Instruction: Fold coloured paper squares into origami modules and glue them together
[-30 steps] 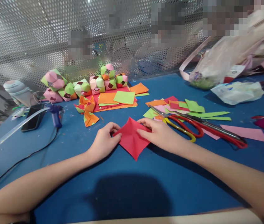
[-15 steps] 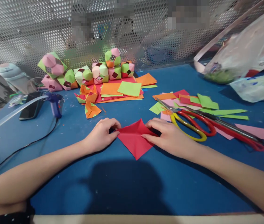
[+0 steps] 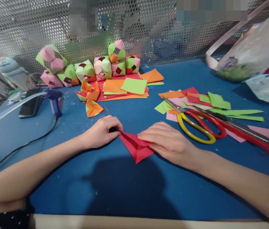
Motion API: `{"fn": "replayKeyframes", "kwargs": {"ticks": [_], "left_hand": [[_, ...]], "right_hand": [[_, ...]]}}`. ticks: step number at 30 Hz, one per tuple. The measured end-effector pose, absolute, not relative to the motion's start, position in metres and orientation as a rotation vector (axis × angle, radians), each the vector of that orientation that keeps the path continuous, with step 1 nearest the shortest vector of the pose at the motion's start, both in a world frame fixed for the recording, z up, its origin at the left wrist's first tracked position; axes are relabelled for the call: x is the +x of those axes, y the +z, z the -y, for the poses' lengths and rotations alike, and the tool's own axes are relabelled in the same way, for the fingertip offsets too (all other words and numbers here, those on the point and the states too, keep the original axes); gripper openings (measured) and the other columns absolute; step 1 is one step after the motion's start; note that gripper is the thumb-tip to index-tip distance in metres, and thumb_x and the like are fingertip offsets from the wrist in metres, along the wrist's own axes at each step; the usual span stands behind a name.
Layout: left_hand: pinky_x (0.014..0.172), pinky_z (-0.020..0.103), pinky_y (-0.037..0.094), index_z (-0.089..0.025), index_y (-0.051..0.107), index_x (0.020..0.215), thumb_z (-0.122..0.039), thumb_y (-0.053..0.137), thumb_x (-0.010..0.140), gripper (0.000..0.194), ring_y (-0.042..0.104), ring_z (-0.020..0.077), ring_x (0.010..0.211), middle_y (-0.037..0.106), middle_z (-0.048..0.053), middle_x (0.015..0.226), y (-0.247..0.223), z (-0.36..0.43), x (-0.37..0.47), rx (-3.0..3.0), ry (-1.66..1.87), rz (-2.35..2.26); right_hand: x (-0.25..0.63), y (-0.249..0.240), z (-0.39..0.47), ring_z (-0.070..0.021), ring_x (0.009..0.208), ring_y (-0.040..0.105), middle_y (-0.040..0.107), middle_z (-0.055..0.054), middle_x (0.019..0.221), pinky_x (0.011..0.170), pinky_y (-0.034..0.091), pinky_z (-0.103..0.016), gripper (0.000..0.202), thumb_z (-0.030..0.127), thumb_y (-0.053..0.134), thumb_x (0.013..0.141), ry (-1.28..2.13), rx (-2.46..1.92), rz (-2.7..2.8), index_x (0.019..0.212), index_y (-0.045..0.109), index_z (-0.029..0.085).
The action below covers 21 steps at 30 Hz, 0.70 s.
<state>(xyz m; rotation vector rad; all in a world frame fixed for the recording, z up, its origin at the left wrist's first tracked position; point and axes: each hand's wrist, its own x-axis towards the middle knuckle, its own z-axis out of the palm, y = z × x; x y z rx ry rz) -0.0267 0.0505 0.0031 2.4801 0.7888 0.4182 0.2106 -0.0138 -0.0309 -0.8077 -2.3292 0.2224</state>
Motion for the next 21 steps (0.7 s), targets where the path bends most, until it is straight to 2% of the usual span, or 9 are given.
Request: {"fn": "replayKeyframes", "kwargs": {"ticks": [4,10,21], "left_hand": [[0.08,0.028,0.041,-0.014,0.061,0.08,-0.016,0.052,0.084,0.01,0.054,0.0133,0.079,0.062,0.004,0.08,0.003,-0.06,-0.034,2.485,0.402,-0.644],[0.081,0.028,0.042,-0.013,0.063,0.082,-0.016,0.052,0.085,0.012,0.055,0.0133,0.082,0.064,0.006,0.083,0.002,-0.069,-0.038,2.474,0.385,-0.506],[0.085,0.028,0.043,-0.014,0.066,0.085,-0.014,0.053,0.084,0.013,0.057,0.0129,0.085,0.065,0.007,0.085,0.002,-0.074,-0.04,2.466,0.376,-0.431]], "right_hand": [[0.212,-0.035,0.015,-0.0214,0.099,0.058,0.065,-0.011,0.109,0.082,0.046,-0.04,0.027,0.008,0.049,0.085,0.037,-0.675,2.422,0.11,0.058,0.016],[0.212,-0.036,0.018,-0.0218,0.107,0.054,0.064,-0.013,0.112,0.086,0.046,-0.042,0.028,0.008,0.046,0.088,-0.005,-0.631,2.483,0.112,0.058,0.012],[0.21,-0.029,0.019,-0.0234,0.109,0.052,0.065,-0.013,0.11,0.084,0.047,-0.041,0.027,0.01,0.04,0.09,-0.067,-0.572,2.576,0.11,0.058,0.012]]}}
